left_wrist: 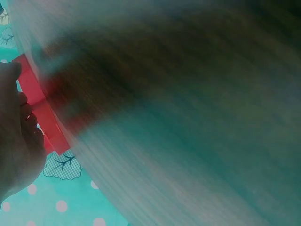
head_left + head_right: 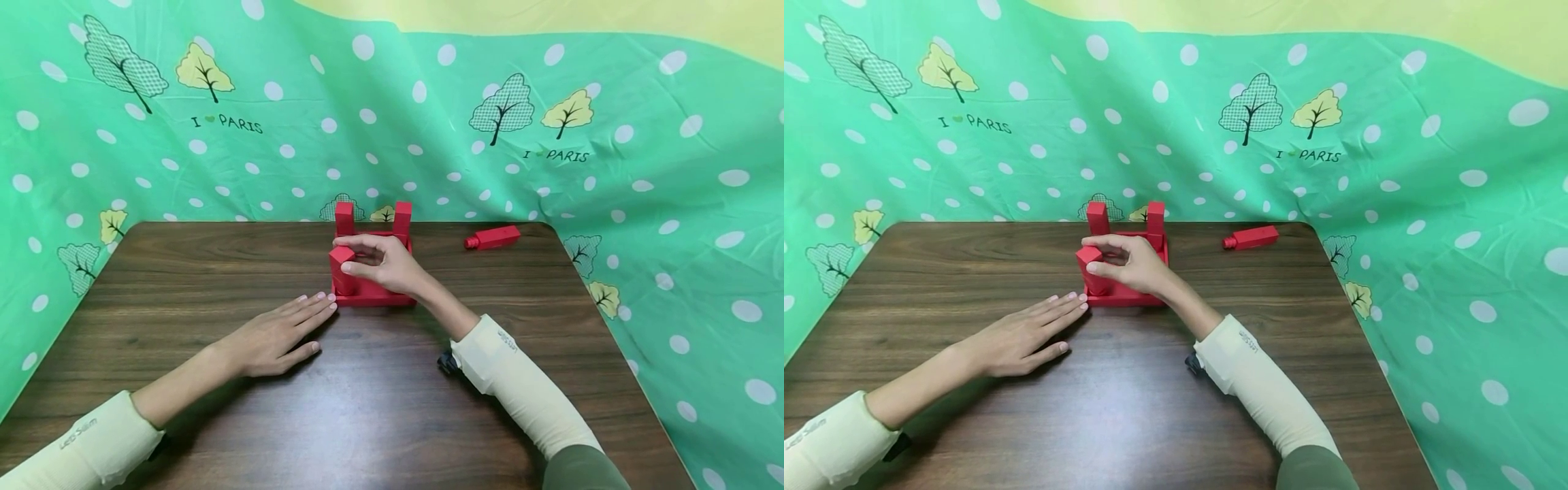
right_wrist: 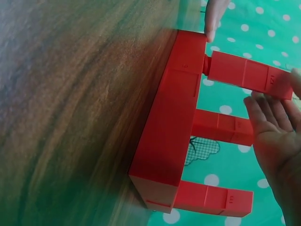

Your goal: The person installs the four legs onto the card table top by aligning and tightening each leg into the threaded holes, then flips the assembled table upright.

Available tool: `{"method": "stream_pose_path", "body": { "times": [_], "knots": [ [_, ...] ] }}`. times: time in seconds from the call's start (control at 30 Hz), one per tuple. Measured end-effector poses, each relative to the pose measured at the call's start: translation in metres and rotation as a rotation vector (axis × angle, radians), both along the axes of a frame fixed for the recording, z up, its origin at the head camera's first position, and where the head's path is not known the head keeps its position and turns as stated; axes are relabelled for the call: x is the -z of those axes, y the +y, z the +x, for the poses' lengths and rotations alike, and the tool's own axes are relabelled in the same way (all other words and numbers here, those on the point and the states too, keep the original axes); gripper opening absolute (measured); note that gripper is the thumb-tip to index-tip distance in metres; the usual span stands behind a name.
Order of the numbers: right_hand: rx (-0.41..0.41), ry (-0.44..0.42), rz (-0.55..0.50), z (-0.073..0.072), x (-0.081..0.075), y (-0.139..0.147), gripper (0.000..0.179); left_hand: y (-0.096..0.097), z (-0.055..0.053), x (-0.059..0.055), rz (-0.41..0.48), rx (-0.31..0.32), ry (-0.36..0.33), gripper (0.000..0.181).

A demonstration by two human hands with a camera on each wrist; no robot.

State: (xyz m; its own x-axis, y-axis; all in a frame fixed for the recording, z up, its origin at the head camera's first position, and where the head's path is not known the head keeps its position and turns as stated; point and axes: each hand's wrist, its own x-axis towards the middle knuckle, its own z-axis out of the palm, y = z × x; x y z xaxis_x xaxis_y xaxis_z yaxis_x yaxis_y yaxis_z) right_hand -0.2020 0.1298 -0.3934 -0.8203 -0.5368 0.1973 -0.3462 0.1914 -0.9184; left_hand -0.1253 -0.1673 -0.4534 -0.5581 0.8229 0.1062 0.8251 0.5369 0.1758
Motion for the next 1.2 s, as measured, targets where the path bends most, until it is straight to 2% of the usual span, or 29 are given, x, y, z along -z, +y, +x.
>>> {"method": "stream_pose_path", "body": {
  "times": [0.1,0.23,0.5,0.63,0.77,0.87,1.0,1.2],
  "knots": [
    [-0.014,0.005,-0.002,-0.0008,-0.0001,0.0007,0.050,-0.0002,0.0001,-0.0006,-0.008,-0.008,-0.022,0.071],
    [0.025,0.006,0.020,-0.0008,0.0009,-0.0002,0.045,-0.0010,-0.0001,-0.0019,-0.028,-0.023,-0.068,0.073],
    [0.087,0.010,0.046,-0.0005,0.0036,-0.0029,0.048,-0.0011,0.0000,-0.0013,-0.024,-0.017,-0.059,0.071],
    [0.079,0.043,0.100,-0.0009,0.0043,-0.0027,0.053,-0.0011,0.0003,-0.0016,-0.025,-0.016,-0.060,0.071],
    [0.052,0.076,0.137,-0.0017,0.0047,-0.0013,0.056,-0.0011,0.0001,-0.0001,-0.010,-0.005,-0.023,0.069],
    [0.009,0.090,0.129,-0.0020,0.0039,0.0001,0.056,-0.0007,-0.0004,0.0006,-0.006,0.002,-0.006,0.069],
    [-0.035,0.096,0.100,-0.0032,0.0036,0.0009,0.054,-0.0001,-0.0011,-0.0008,-0.020,0.000,-0.029,0.070],
    [-0.005,0.049,0.043,-0.0029,0.0041,-0.0014,0.048,0.0009,-0.0013,-0.0038,-0.031,0.000,-0.051,0.070]
  ]
}}
